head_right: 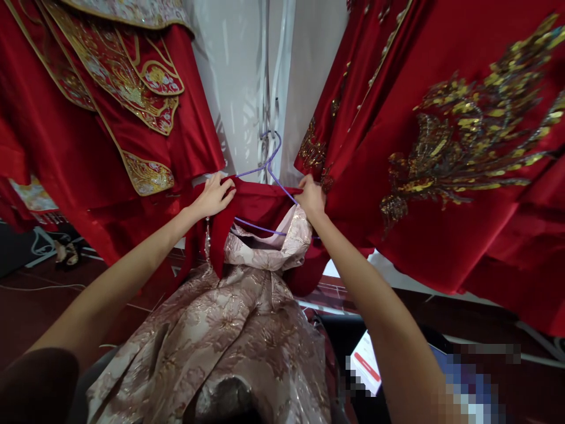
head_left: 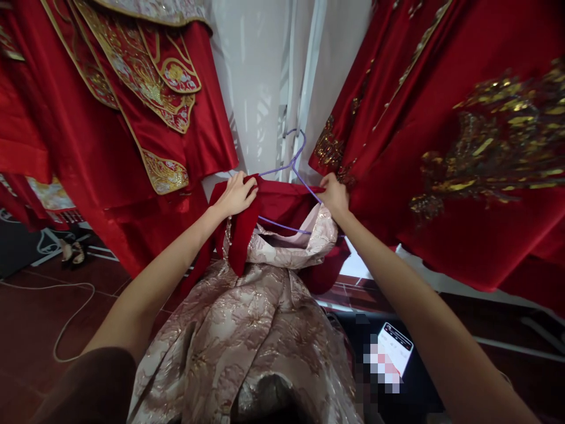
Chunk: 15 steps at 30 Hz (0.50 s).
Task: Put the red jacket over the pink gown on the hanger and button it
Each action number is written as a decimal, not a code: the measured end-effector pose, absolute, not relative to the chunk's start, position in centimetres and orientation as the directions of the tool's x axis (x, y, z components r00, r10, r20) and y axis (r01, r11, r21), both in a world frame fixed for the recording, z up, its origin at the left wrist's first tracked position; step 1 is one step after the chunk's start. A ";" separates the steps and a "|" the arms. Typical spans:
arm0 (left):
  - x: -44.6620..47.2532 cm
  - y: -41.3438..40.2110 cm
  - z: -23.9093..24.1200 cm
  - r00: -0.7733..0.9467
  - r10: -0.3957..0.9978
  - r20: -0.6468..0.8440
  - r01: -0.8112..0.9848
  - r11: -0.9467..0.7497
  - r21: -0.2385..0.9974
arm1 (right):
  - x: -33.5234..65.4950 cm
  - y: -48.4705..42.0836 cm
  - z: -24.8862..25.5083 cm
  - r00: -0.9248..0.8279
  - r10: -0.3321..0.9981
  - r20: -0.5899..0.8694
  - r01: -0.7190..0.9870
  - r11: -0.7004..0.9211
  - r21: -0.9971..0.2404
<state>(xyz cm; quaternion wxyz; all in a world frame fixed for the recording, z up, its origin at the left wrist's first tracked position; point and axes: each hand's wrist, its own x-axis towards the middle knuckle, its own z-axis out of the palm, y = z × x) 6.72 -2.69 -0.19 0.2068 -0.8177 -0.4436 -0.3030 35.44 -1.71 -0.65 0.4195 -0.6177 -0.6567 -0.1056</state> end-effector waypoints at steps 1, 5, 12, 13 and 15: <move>6.9 -2.8 -0.4 0.419 0.598 0.683 0.860 -0.502 -0.089 | 35.8 -2.0 -0.5 0.137 0.689 0.711 0.916 0.185 -0.356; 8.0 -3.0 -1.2 0.393 0.600 0.696 0.892 -0.432 -0.132 | 37.8 -3.6 -0.7 0.122 0.552 0.825 0.963 0.135 -0.233; 9.1 -3.7 -1.7 0.369 0.619 0.693 0.914 -0.379 -0.148 | 42.0 -4.3 -3.4 0.185 0.573 0.798 0.980 -0.044 -0.196; 9.1 -3.8 -1.8 0.364 0.623 0.693 0.917 -0.372 -0.147 | 42.3 -4.4 -3.7 0.223 0.581 0.783 0.972 -0.071 -0.224; 9.3 -3.8 -1.9 0.348 0.632 0.693 0.923 -0.362 -0.134 | 42.7 -5.0 -3.9 0.279 0.605 0.746 0.956 -0.102 -0.275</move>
